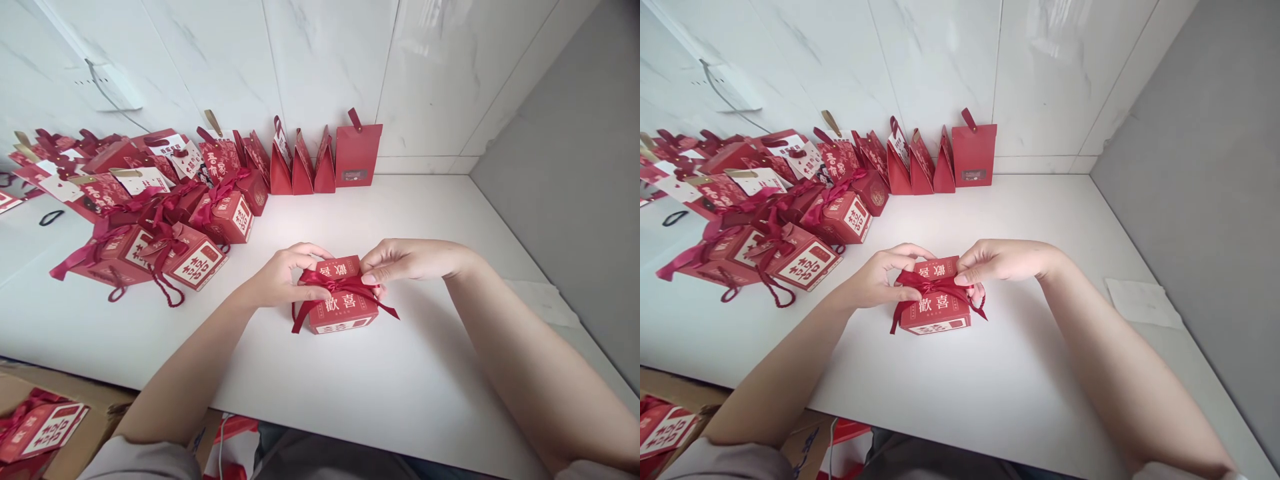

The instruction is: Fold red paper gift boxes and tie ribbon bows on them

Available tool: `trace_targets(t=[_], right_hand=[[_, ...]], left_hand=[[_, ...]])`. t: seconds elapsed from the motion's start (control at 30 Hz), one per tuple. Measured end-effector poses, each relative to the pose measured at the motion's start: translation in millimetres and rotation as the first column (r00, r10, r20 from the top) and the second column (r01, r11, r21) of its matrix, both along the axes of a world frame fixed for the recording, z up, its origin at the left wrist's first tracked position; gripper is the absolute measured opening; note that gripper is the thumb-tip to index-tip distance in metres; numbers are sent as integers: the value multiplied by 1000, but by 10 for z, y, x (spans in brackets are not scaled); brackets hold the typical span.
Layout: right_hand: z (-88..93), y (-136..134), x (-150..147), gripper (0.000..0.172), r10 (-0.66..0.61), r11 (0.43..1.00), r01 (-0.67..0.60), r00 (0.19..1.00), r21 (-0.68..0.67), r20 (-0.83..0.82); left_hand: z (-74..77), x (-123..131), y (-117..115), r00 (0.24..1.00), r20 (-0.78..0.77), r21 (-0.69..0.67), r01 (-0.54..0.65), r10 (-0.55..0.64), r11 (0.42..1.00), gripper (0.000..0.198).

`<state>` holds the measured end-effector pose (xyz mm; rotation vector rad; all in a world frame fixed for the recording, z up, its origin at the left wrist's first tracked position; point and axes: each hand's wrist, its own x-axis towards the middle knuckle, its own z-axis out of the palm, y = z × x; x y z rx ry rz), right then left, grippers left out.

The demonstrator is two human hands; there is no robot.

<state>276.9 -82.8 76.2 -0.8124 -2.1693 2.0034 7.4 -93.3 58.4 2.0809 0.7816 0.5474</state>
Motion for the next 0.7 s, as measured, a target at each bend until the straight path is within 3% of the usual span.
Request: trace_targets(t=[0.5,0.7], right_hand=[[15,-13,-18,37,-6,999,5,1000,42,22],[23,-8,-24,36,-3,999,2,1000,51,21]], left_hand=[[7,-32,44,998,39,-61,51,-49,997,28],[86,-54,18,998,-34,-27,56,-57,998,25]])
